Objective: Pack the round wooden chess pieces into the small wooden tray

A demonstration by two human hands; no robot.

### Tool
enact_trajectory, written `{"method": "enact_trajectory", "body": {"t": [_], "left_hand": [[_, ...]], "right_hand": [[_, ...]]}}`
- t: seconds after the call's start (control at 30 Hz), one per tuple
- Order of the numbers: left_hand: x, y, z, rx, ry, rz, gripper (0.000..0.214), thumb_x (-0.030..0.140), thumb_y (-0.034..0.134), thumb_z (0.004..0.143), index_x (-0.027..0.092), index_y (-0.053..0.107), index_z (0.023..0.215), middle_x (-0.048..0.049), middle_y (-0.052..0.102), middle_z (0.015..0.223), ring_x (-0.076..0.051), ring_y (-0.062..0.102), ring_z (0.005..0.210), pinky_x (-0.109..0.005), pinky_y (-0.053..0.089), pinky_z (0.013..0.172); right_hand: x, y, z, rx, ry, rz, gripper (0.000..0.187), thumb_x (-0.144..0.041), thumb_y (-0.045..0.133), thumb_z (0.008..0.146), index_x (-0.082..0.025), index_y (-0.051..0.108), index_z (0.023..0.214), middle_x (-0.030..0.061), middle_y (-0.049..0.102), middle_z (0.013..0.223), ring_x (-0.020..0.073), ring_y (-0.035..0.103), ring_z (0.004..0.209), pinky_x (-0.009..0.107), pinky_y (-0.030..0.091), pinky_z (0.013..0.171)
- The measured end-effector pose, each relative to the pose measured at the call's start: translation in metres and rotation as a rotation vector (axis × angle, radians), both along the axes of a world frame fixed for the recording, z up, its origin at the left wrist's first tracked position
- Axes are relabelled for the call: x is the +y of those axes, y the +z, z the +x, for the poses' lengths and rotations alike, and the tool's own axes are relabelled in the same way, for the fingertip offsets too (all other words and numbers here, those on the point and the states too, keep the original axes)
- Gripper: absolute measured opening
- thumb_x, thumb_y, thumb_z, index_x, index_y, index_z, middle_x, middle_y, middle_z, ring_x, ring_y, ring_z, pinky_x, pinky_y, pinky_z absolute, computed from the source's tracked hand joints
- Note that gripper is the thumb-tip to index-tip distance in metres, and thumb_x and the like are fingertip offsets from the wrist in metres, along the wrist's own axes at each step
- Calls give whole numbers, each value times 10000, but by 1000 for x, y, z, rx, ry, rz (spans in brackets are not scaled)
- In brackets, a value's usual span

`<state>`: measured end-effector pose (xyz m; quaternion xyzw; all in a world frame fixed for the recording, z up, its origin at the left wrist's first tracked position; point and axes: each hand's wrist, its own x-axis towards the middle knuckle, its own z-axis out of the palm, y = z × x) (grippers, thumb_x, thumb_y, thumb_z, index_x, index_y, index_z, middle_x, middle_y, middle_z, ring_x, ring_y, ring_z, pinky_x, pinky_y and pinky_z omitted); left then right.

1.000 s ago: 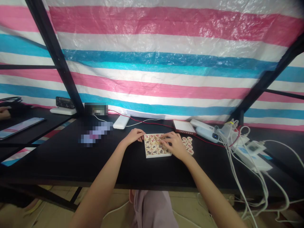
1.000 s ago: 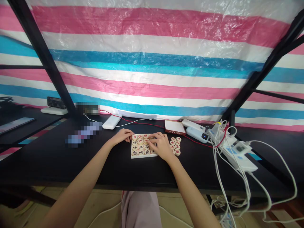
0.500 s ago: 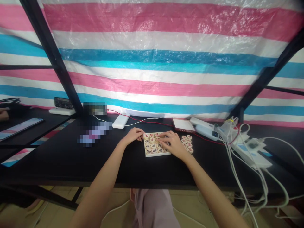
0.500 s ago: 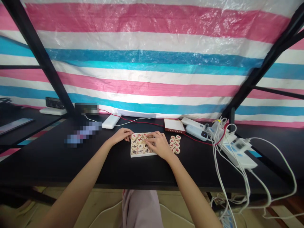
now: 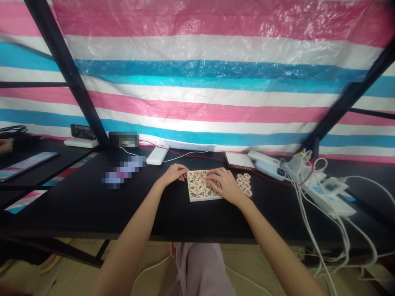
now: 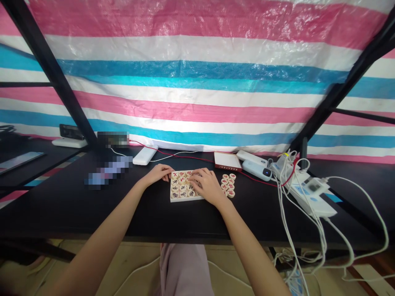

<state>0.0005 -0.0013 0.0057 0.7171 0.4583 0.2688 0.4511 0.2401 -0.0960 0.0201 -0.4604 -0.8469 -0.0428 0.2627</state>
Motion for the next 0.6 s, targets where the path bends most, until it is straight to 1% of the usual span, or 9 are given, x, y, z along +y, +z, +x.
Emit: {"method": "enact_trajectory", "body": {"t": [0.13,0.4,0.6], "left_hand": [[1,-1,0,2,3,-1,267,348,544,763,123,674,821,-35,660,653,-104,607,520,-204,463,521],[2,-4,-1,10,4,-1,255,328,530,777,123,670,831,-36,662,660,-105,611,525,-204,470,527],[0,-1,0,14,8,-2,264,336,532,779,119,672,833,-34,660,654,-100,602,522,-200,467,525]], "right_hand": [[1,-2,0,-18,2,-3,225,-329,470,908,-284,631,1057,39,614,1130,202,498,1040,360,377,842],[1,-3,1,-55,-3,26,207,-279,468,903,-273,623,1040,35,606,1123,201,482,1043,353,364,842],[0,-2,1,-71,-17,46,221,-267,450,906,-262,628,1038,48,610,1111,211,484,1027,358,359,834]]}}
